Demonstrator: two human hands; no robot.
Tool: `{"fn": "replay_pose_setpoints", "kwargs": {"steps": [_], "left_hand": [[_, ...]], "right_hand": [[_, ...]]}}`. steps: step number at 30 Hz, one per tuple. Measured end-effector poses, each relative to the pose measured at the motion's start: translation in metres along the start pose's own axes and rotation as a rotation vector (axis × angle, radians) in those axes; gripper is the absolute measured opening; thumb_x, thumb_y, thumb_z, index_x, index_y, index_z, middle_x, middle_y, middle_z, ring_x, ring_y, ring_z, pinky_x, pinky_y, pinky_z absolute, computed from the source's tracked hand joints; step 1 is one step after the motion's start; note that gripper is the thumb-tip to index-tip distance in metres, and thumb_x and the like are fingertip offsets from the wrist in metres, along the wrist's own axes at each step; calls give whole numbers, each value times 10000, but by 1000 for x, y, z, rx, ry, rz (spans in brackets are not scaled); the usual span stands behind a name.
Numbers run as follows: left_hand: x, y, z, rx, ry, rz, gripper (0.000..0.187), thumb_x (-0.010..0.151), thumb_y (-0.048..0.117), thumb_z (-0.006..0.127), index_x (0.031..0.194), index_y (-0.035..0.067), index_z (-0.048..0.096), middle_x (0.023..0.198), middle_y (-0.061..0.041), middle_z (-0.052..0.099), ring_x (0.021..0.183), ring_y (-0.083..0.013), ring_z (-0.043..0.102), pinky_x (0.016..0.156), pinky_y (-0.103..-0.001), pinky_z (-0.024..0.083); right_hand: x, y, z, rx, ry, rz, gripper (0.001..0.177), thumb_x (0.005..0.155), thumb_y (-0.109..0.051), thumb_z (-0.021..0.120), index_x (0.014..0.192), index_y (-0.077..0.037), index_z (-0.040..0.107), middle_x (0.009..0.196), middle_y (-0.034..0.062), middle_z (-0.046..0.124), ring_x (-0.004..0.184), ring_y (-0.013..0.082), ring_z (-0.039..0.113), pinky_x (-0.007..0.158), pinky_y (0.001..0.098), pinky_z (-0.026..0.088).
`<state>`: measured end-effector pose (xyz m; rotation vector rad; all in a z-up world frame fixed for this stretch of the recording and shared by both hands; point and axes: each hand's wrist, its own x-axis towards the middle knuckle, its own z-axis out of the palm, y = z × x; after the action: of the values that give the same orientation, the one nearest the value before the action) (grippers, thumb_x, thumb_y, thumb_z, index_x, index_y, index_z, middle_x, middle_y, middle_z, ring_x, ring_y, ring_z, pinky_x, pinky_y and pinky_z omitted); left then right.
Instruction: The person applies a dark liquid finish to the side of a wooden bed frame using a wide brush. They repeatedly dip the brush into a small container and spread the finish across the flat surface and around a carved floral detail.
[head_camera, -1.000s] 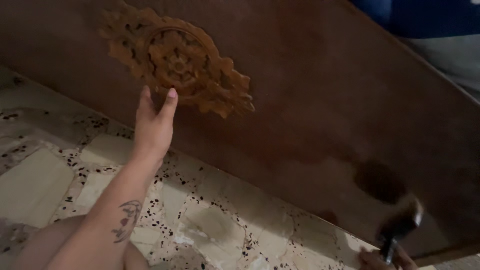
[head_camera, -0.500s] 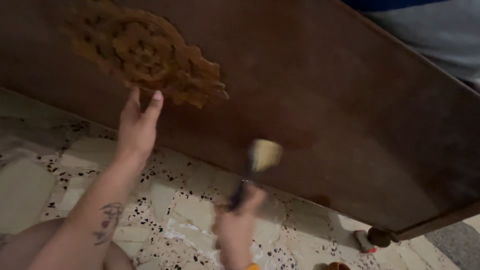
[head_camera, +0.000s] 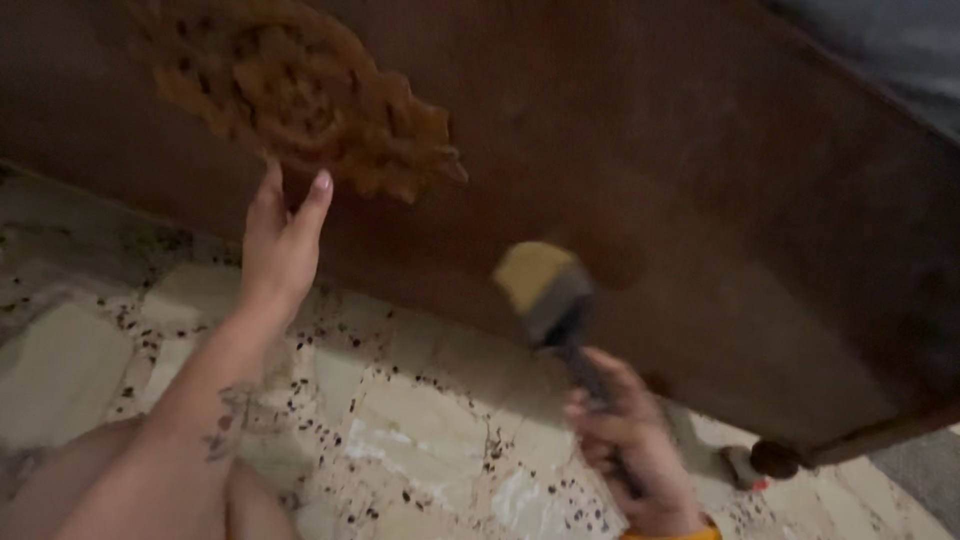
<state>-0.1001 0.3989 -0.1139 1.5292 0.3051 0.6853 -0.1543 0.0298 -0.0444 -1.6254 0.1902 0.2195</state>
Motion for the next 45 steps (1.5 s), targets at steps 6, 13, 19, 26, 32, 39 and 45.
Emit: {"fn": "replay_pose_setpoints", "kwargs": {"steps": [6, 13, 19, 26, 32, 39, 45], "left_hand": [[-6, 6, 2, 68, 25, -31, 915, 967, 648, 515, 1639, 102, 218, 1692, -169, 236, 1563, -332, 230, 1248, -447, 235], [-15, 16, -4, 39, 4, -174, 899, 963, 645, 538, 1652, 170, 209, 1725, -101, 193, 1574, -315, 212, 1237, -467, 243], [-12, -12, 8, 173, 41, -76, 907, 999, 584, 582, 1693, 209, 136, 1753, -119, 117, 1589, -340, 189, 1247, -475, 269], [-6, -23, -3, 67, -36, -57, 884, 1024, 549, 563, 1699, 205, 108, 1778, -100, 121, 1616, -323, 160, 1264, -511, 215], [-3, -11, -7, 104, 3, -303, 817, 996, 555, 505, 1689, 252, 195, 1768, -34, 153, 1613, -288, 147, 1270, -514, 171], [1, -18, -6, 125, -105, -218, 1021, 848, 738, 500, 1659, 223, 154, 1745, -80, 60, 1589, -297, 115, 1249, -501, 164], [-4, -31, 3, 183, -87, -89, 998, 867, 722, 515, 1655, 224, 159, 1745, -114, 35, 1608, -304, 57, 1255, -505, 126]], "right_hand": [[-7, 10, -139, 360, 179, -194, 628, 860, 15, 602, 1461, -160, 551, 1004, 67, 627, 585, 34, 505, 452, 155, 395], [35, -8, -159, 256, 646, -294, 307, 948, -29, 526, 1235, -137, 514, 791, 76, 530, 549, 121, 474, 432, 269, 384], [28, 4, 2, -27, 391, -236, 706, 819, 100, 570, 1351, -224, 239, 923, 148, 610, 485, 148, 486, 366, 272, 360], [-13, 17, 133, -42, -318, -143, 796, 779, 104, 669, 1443, -155, 315, 879, 72, 592, 606, 124, 540, 419, 250, 389], [-4, -16, 116, -96, -316, -163, 727, 745, 87, 748, 1374, -181, 499, 946, 29, 603, 657, 87, 569, 464, 224, 423], [-21, -33, -11, 21, -61, -204, 785, 714, 177, 670, 1393, -198, 549, 955, 119, 650, 625, 115, 583, 459, 231, 440], [-14, -42, -123, -6, 515, -329, 756, 741, 176, 627, 1382, -211, 519, 950, 90, 630, 523, 103, 501, 378, 251, 335]]}}
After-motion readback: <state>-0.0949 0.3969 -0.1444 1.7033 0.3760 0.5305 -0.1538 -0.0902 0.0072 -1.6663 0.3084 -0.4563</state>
